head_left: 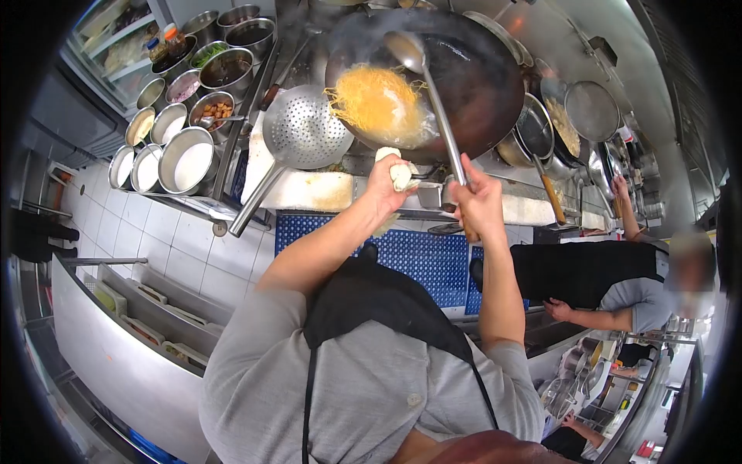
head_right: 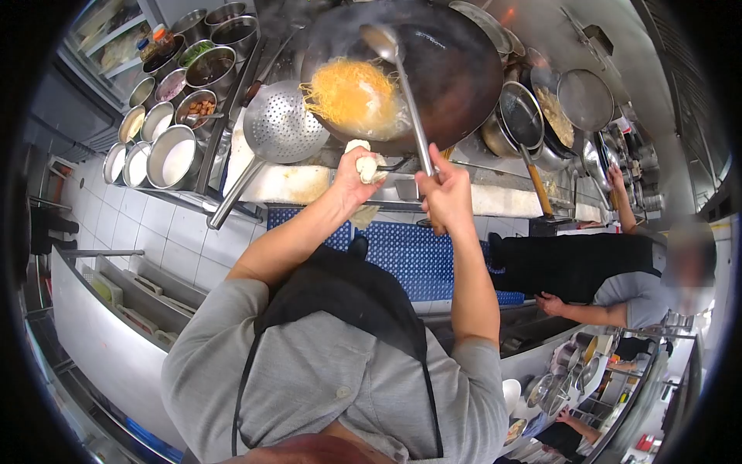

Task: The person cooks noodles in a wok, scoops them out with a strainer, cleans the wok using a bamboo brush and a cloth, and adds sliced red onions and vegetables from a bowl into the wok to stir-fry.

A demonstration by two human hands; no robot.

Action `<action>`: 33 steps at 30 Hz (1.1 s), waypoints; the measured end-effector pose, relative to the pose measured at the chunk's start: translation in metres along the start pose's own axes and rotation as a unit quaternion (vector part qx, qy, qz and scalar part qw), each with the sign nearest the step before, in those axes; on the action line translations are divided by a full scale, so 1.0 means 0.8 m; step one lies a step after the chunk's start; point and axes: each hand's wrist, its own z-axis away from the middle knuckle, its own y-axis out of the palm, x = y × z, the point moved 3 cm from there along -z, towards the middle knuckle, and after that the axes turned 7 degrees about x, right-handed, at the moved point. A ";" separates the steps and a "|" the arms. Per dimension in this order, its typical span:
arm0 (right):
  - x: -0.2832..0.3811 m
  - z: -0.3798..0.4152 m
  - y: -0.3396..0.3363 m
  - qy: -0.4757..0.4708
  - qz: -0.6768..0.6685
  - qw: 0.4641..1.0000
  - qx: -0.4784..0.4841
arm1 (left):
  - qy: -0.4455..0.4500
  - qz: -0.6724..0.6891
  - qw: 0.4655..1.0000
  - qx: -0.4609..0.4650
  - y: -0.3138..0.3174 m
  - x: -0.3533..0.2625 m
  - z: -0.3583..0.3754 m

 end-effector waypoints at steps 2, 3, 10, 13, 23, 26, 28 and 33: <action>0.007 -0.019 -0.005 -0.024 0.067 0.997 -0.036 | 0.003 -0.002 1.000 0.000 -0.002 0.000 0.001; 0.012 -0.025 -0.005 -0.019 0.076 0.996 -0.045 | 0.006 -0.003 1.000 0.002 0.001 -0.002 0.002; 0.007 0.013 0.002 0.055 -0.020 0.997 0.049 | 0.006 0.009 1.000 -0.008 0.004 -0.004 0.006; -0.005 0.021 0.005 0.018 -0.001 1.000 0.001 | 0.003 0.013 1.000 -0.001 -0.002 -0.007 0.009; 0.002 0.038 0.019 0.018 -0.046 0.999 0.011 | -0.005 0.030 0.999 0.031 -0.008 -0.011 0.007; 0.025 0.008 0.024 -0.015 0.115 0.992 -0.050 | -0.014 0.039 0.999 0.032 -0.014 -0.011 0.007; 0.012 -0.003 0.026 -0.019 0.063 0.997 -0.046 | -0.011 0.043 0.998 0.034 -0.013 -0.012 0.009; 0.011 0.043 0.034 0.040 0.008 0.999 0.020 | -0.007 0.042 0.998 0.037 -0.013 -0.015 0.009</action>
